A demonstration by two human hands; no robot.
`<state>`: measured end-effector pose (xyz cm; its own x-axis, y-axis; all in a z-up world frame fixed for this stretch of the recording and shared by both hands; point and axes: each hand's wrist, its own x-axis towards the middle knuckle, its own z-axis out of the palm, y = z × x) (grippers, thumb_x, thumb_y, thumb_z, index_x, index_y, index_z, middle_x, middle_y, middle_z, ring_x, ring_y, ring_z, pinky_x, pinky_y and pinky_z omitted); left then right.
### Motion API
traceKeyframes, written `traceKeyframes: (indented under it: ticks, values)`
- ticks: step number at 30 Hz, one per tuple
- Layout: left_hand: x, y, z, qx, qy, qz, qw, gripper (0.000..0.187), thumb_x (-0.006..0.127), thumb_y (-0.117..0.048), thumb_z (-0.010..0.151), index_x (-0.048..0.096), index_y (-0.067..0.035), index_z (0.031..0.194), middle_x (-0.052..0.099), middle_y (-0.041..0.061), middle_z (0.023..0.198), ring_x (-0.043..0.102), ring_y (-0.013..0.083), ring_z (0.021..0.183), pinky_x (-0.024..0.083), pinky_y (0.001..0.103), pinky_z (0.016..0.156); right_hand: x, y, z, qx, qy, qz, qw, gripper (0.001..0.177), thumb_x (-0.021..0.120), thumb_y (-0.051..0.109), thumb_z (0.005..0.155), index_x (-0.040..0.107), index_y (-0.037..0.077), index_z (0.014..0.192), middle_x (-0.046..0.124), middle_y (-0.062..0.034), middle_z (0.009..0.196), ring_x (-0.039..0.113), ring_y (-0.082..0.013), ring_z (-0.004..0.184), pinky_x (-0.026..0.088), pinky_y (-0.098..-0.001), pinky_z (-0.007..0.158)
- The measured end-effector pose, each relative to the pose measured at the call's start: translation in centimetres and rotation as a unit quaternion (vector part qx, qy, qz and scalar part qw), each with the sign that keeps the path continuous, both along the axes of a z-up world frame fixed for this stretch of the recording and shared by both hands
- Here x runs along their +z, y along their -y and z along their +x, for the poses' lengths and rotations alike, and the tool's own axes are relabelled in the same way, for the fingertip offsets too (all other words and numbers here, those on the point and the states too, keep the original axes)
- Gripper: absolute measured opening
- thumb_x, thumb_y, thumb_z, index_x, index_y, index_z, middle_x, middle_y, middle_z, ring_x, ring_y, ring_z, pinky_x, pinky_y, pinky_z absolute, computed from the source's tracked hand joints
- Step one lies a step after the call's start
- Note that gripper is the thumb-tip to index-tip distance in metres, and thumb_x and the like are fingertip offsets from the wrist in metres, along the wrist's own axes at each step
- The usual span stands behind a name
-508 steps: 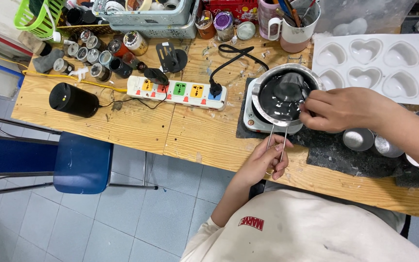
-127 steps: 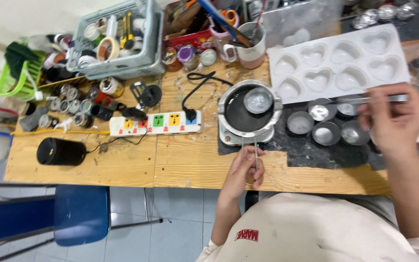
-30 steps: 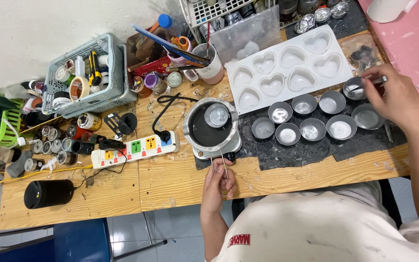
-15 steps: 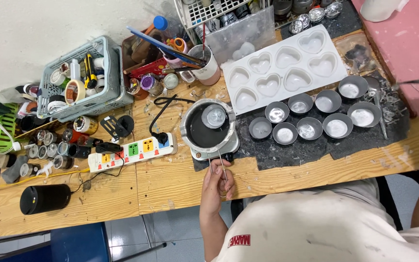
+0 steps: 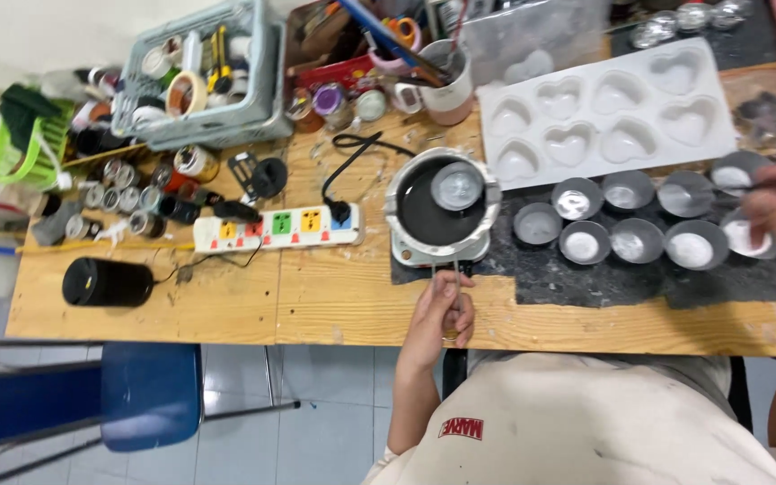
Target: Stirring liquid wax in a small pot using a metal scoop and cleaning the small metal molds with a brush.
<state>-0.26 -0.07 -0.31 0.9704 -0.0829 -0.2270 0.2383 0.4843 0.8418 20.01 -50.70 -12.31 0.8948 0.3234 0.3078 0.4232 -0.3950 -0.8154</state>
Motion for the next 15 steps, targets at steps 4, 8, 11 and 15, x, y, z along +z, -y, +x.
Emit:
traceKeyframes:
  ticks: [4,8,11,15]
  values:
    - [0.0,0.1,0.1,-0.001,-0.003,0.005,1.0,0.026,0.038,-0.026,0.114,0.05,-0.005,0.121,0.046,0.004,0.068,0.045,0.0121,0.05,0.039,0.025,0.051,22.7,-20.9,-4.9,0.082,-0.021,0.052,0.995,0.015,0.072,0.006,0.09,0.07,-0.002,0.104,0.071,-0.0116,0.092,0.072,-0.0158,0.075,0.063,-0.0301,0.066]
    - [-0.5,0.0,0.4,-0.024,0.02,-0.019,0.999,0.023,0.039,-0.023,0.114,0.05,-0.004,0.122,0.047,0.004,0.07,0.047,0.0128,0.052,0.041,0.026,0.052,27.4,-28.9,-3.7,0.17,0.053,-0.061,0.982,0.02,0.075,0.01,0.085,0.075,0.002,0.104,0.075,-0.0101,0.092,0.075,-0.0165,0.074,0.06,-0.0292,0.059]
    - [-0.2,0.2,0.4,-0.023,0.025,-0.031,0.999,0.022,0.038,-0.022,0.114,0.05,-0.004,0.122,0.047,0.004,0.07,0.046,0.0121,0.051,0.04,0.025,0.051,27.5,-33.0,-2.2,0.242,0.086,-0.13,0.958,0.023,0.077,0.013,0.083,0.076,0.005,0.104,0.074,-0.0074,0.09,0.073,-0.0212,0.072,0.057,-0.0324,0.059]
    - [-0.3,0.2,0.5,-0.025,0.028,-0.037,0.999,0.02,0.038,-0.019,0.114,0.048,-0.004,0.123,0.047,0.004,0.07,0.047,0.0122,0.052,0.041,0.025,0.051,26.3,-37.0,-0.9,0.347,0.202,-0.256,0.879,0.02,0.076,0.015,0.075,0.074,0.009,0.094,0.07,-0.0053,0.092,0.07,-0.0276,0.083,0.057,-0.0405,0.065]
